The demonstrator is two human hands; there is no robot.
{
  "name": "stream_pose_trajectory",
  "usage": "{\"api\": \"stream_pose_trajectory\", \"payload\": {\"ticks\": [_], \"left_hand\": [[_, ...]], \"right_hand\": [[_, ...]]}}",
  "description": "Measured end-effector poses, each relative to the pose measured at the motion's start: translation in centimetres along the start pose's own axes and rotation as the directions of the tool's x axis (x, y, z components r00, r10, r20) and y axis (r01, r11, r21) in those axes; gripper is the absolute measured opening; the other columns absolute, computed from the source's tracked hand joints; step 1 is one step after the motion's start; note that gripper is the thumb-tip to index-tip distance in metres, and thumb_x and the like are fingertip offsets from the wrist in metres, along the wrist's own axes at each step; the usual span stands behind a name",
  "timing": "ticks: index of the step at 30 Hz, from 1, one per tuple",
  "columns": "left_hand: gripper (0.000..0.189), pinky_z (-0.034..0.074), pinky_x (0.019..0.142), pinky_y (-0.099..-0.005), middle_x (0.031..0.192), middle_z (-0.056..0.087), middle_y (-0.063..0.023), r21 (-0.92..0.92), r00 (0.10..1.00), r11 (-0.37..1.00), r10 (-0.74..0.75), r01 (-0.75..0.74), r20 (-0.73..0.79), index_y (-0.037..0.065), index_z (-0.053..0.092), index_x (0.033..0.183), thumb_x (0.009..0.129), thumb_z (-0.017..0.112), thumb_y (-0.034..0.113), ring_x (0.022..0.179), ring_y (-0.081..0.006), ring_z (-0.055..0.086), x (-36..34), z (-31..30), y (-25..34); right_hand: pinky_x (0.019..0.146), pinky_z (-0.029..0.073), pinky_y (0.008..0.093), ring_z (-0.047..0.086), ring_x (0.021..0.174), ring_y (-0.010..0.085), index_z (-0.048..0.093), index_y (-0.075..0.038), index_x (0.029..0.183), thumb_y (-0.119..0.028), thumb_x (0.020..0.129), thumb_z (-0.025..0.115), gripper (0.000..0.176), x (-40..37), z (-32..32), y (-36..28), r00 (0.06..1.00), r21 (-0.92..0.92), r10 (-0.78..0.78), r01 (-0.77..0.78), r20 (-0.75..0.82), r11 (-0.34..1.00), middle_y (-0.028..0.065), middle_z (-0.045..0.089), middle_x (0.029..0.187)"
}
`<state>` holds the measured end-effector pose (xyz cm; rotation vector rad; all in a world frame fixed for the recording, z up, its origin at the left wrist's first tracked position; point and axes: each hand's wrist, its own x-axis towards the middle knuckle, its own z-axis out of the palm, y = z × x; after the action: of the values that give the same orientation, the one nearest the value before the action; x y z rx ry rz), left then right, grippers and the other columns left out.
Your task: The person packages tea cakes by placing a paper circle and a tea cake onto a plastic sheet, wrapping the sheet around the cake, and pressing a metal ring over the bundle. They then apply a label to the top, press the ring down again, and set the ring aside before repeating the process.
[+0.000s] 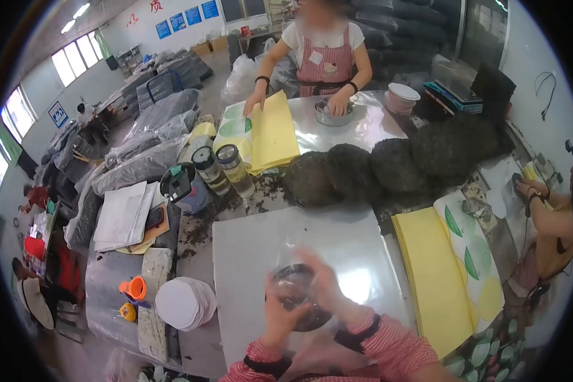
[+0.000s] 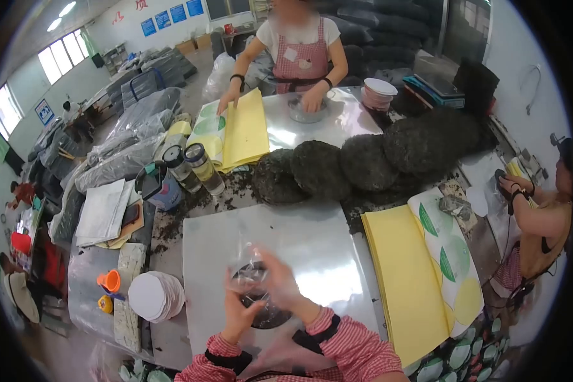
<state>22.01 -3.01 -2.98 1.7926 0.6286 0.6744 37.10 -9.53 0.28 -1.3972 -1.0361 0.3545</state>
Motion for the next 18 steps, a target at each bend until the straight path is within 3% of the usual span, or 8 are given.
{"api": "stream_pose_trajectory", "payload": {"ticks": [2,3,4,6,9,10,13,18], "left_hand": [[0.056,0.046,0.102,-0.0436,0.114,0.055,-0.0074,-0.518,0.983,0.848,-0.168,0.109,-0.068,0.003,0.060,0.129,0.080,0.080,0.022,0.113,-0.0236,0.058,0.9,-1.0,1.1],[0.051,0.046,0.101,-0.0429,0.114,0.052,-0.0078,-0.355,0.999,0.935,-0.003,-0.011,-0.040,0.002,0.061,0.125,0.079,0.079,0.016,0.111,-0.0233,0.057,1.3,-2.1,-0.6],[0.046,0.045,0.100,-0.0423,0.114,0.049,-0.0082,-0.187,0.989,0.973,0.144,-0.139,0.015,0.001,0.063,0.120,0.077,0.077,0.009,0.108,-0.0231,0.056,1.3,-2.6,-0.8],[0.038,0.044,0.098,-0.0395,0.113,0.051,-0.0121,-0.003,0.983,0.985,0.170,-0.171,0.061,0.000,0.063,0.110,0.074,0.073,0.001,0.106,-0.0262,0.053,0.4,-1.7,-0.2],[0.039,0.044,0.098,-0.0412,0.117,0.054,-0.0176,0.214,0.951,0.974,0.131,-0.071,-0.279,0.003,0.062,0.113,0.075,0.066,-0.005,0.109,-0.0362,0.052,0.3,0.6,2.1],[0.039,0.044,0.098,-0.0412,0.117,0.054,-0.0176,0.207,0.955,0.975,0.135,-0.081,-0.264,0.003,0.062,0.113,0.075,0.066,-0.005,0.109,-0.0362,0.052,-0.1,0.8,1.9],[0.052,0.043,0.104,-0.0451,0.124,0.055,-0.0188,0.463,0.923,0.867,0.313,-0.183,-0.222,0.003,0.057,0.124,0.073,0.064,-0.008,0.118,-0.0392,0.052,0.7,1.2,2.2],[0.072,0.029,0.118,-0.0497,0.150,0.044,-0.0235,0.521,0.931,0.785,0.191,-0.336,0.313,-0.007,0.039,0.145,0.079,0.066,0.008,0.143,-0.0411,0.038,-1.4,-0.5,3.1]], "right_hand": [[0.090,0.051,0.0372,0.065,0.108,0.0241,0.060,-0.003,0.125,-0.036,0.105,0.046,0.042,-0.2,-1.2,-0.2,0.797,-0.020,-0.498,0.536,0.341,0.844,0.0159,0.066,0.124],[0.090,0.051,0.0372,0.065,0.108,0.0241,0.060,-0.003,0.125,-0.036,0.105,0.046,0.042,-0.8,-1.4,1.4,0.788,-0.012,-0.505,0.543,0.352,0.839,0.0159,0.066,0.124],[0.089,0.051,0.0376,0.066,0.105,0.0261,0.062,-0.002,0.121,-0.033,0.105,0.047,0.039,-1.3,-1.3,2.6,0.989,0.196,-0.122,0.104,0.083,0.975,0.0170,0.067,0.119],[0.088,0.052,0.0384,0.067,0.098,0.0304,0.064,-0.001,0.114,-0.025,0.102,0.049,0.031,-1.2,-1.0,3.8,0.909,0.312,0.244,-0.137,-0.337,0.940,0.0191,0.068,0.111],[0.094,0.051,0.0400,0.065,0.108,0.0346,0.063,-0.002,0.121,-0.011,0.091,0.061,0.032,-2.2,-0.1,-2.1,0.992,-0.062,0.055,-0.048,0.114,0.997,0.0158,0.068,0.115],[0.103,0.048,0.0420,0.060,0.121,0.0367,0.063,-0.001,0.124,-0.005,0.085,0.064,0.039,-4.1,0.9,-2.5,0.986,-0.236,-0.125,0.149,0.114,0.960,0.0157,0.065,0.125],[0.110,0.043,0.0429,0.053,0.131,0.0367,0.061,0.003,0.125,-0.002,0.084,0.060,0.041,-6.3,-0.1,-2.0,0.956,-0.436,-0.170,0.262,0.238,0.861,0.0187,0.059,0.135],[0.116,0.038,0.0421,0.045,0.138,0.0373,0.056,0.009,0.128,-0.001,0.081,0.056,0.048,-7.2,0.4,-0.2,0.916,-0.435,-0.010,0.199,0.400,0.878,0.0237,0.053,0.140]]}}
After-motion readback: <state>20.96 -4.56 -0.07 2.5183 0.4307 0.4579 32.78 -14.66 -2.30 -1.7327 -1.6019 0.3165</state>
